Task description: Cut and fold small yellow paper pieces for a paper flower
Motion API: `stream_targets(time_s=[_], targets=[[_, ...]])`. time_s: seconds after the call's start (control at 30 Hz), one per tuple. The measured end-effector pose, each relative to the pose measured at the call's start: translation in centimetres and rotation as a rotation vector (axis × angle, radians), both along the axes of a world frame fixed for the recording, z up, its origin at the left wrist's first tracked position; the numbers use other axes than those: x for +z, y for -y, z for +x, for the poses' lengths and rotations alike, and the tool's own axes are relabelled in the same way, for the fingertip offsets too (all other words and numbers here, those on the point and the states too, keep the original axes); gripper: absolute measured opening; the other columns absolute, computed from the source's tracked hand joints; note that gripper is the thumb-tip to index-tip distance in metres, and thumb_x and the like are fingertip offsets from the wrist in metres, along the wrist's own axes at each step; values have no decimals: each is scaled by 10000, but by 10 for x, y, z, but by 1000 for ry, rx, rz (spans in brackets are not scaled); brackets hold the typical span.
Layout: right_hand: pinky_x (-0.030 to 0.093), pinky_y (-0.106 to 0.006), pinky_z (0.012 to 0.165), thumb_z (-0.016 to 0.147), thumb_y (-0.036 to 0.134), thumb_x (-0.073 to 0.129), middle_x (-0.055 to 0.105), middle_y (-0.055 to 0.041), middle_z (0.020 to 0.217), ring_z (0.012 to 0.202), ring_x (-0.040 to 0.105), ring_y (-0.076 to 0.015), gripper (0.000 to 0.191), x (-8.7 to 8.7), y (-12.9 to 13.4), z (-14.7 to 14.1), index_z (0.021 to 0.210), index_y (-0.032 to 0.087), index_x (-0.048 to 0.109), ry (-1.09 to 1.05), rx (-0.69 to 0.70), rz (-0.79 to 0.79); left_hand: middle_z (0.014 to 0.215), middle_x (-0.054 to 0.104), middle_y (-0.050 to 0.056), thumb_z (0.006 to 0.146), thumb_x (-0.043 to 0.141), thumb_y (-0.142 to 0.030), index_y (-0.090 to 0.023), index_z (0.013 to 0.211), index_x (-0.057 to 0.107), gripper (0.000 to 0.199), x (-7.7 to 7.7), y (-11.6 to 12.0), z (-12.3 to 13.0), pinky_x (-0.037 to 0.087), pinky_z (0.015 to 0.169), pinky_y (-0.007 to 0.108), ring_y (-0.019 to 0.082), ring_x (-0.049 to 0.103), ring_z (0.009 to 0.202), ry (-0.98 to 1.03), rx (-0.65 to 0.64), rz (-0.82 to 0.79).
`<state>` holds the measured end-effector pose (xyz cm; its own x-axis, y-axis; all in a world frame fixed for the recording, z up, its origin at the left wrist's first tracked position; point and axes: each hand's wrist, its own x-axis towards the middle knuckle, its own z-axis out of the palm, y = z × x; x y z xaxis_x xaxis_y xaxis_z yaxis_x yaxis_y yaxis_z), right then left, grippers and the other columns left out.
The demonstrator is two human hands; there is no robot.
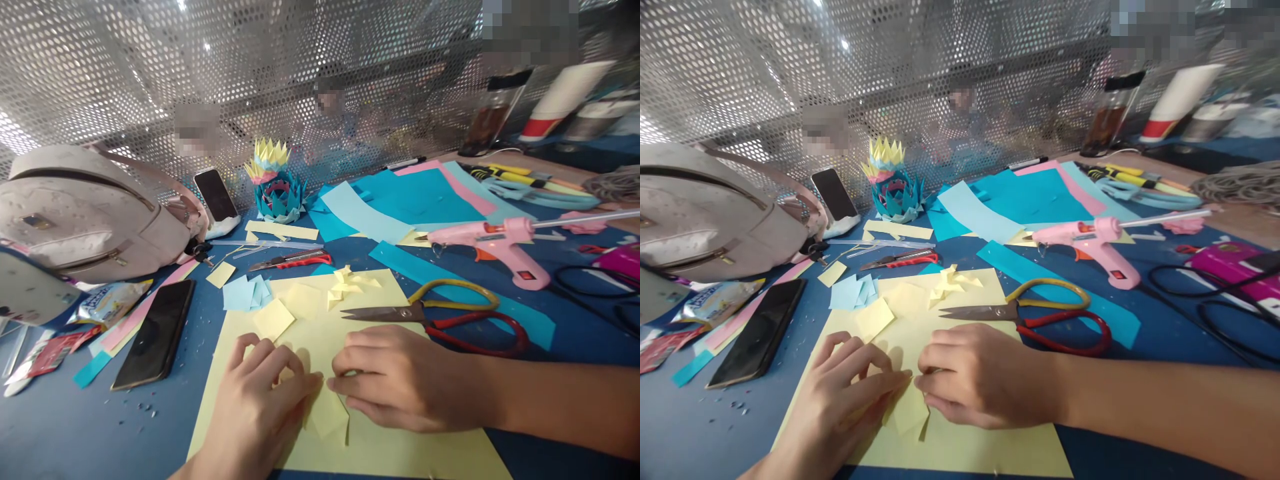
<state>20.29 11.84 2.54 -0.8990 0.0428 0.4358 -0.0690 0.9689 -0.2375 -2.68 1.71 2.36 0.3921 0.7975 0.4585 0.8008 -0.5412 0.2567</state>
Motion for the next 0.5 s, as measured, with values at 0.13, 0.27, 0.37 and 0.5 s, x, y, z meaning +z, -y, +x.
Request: stream_targets(time_s=[0.13, 0.27, 0.37, 0.5], targets=[[430, -306, 695, 1047, 212, 478, 685, -68, 956, 772, 506, -173, 255, 0, -1, 0, 1073, 120, 714, 4, 6, -8, 825, 685, -6, 1005, 562, -152, -227, 921, 713, 189, -3, -2, 2, 331, 826, 364, 164, 509, 709, -5, -2, 106], [438, -306, 703, 1042, 206, 491, 689, -67, 968, 774, 515, -173, 244, 0, -3, 0, 1088, 118, 713, 3, 18, 10, 853, 692, 7, 1001, 563, -155, -215, 899, 699, 180, -5, -2, 1, 339, 836, 372, 166, 505, 714, -25, -12, 145], [450, -306, 726, 1049, 220, 482, 700, -68, 961, 787, 531, -176, 251, -1, -4, 1, 1103, 120, 707, -20, 29, 24, 893, 694, 26, 1011, 534, -158, -208, 979, 706, 182, -3, -2, -3, 341, 851, 382, 177, 521, 740, -83, -60, 127], [451, -306, 706, 1047, 210, 481, 697, -61, 944, 769, 529, -177, 249, -1, -4, 0, 1138, 121, 694, -37, 21, 27, 938, 688, 47, 1020, 484, -151, -196, 1052, 705, 227, -1, -1, -6, 333, 842, 391, 193, 523, 766, -116, -90, 113]])
